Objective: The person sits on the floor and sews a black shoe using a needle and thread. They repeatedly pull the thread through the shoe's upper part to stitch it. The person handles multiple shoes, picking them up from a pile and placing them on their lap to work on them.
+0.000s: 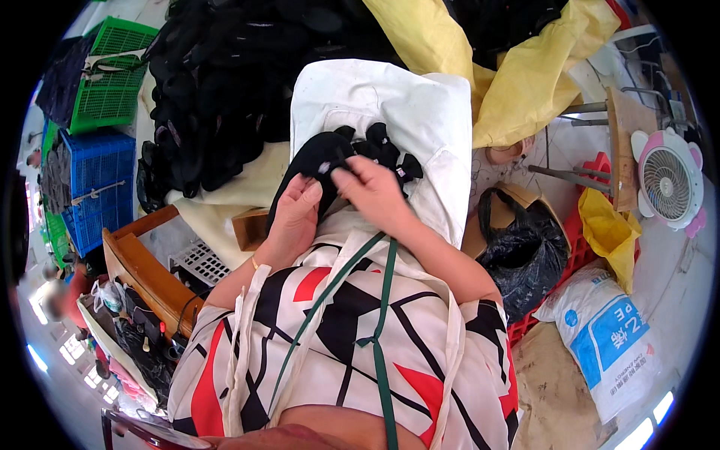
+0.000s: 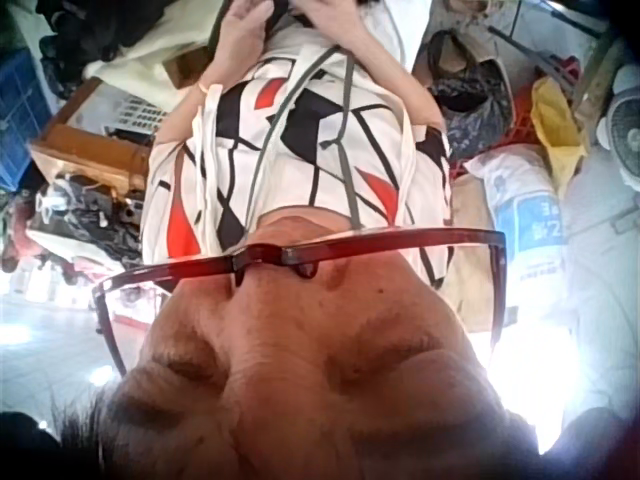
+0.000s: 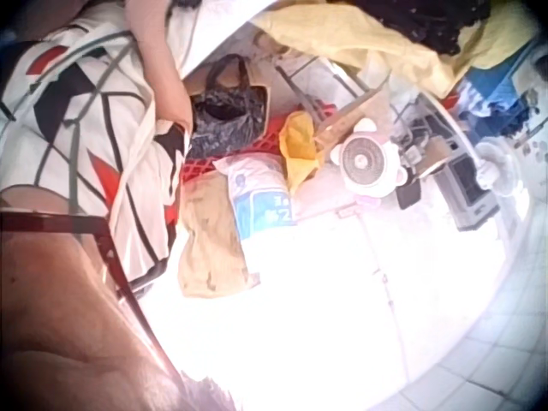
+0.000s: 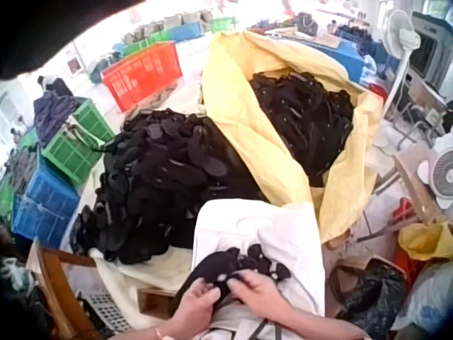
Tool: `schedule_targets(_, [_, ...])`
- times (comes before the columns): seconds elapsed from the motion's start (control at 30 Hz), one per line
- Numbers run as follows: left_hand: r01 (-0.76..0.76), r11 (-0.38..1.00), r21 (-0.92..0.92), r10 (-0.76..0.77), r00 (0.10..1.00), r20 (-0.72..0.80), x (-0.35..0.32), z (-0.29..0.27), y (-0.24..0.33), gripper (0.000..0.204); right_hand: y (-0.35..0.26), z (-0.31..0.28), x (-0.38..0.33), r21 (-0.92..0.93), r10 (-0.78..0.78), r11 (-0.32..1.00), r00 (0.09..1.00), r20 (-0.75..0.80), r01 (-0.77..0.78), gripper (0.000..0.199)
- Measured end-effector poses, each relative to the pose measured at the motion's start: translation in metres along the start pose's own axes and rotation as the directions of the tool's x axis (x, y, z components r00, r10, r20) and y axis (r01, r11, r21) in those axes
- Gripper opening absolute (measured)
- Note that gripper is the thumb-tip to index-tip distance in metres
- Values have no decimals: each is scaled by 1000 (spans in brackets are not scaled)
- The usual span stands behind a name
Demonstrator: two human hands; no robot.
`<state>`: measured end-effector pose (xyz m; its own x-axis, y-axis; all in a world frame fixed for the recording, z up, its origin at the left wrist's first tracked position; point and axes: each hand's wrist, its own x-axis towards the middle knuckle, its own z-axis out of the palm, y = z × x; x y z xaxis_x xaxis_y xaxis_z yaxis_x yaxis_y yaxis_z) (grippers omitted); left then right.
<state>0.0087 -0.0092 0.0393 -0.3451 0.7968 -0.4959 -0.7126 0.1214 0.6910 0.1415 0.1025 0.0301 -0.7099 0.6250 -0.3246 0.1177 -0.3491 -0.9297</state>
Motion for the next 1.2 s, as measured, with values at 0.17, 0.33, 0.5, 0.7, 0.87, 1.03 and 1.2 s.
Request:
schedule_targets(0.17, [116, 969, -219, -159, 970, -186, 11, 7, 12, 28, 1, 8, -6, -583, -245, 721, 925, 291, 375, 20])
schedule_targets(0.33, [176, 956, -235, -229, 948, -219, 14, 6, 13, 22, -13, -7, -3, -365, -24, 930, 999, 21, 30, 22])
schedule_targets(0.5, [181, 960, -212, -223, 954, -198, 17, 2, 6, 25, -20, -4, 1, -229, 139, 965, 989, 40, -127, 14])
schedule_targets(0.7, [164, 970, -181, -201, 956, -213, 20, 1, 4, 28, -17, -3, 6, -286, 182, 945, 981, 64, -156, 13])
schedule_targets(0.87, [166, 973, -157, -197, 959, -205, 21, -2, 3, 30, -15, -3, 7, -344, 158, 931, 984, 85, -119, 14])
schedule_targets(1.03, [172, 973, -152, -203, 955, -219, 20, 0, 4, 31, -14, -3, 7, -341, 134, 935, 988, 74, -101, 15])
schedule_targets(1.2, [183, 972, -148, -213, 952, -219, 20, 0, 3, 29, -17, -3, 10, -293, 219, 937, 973, 72, -189, 15])
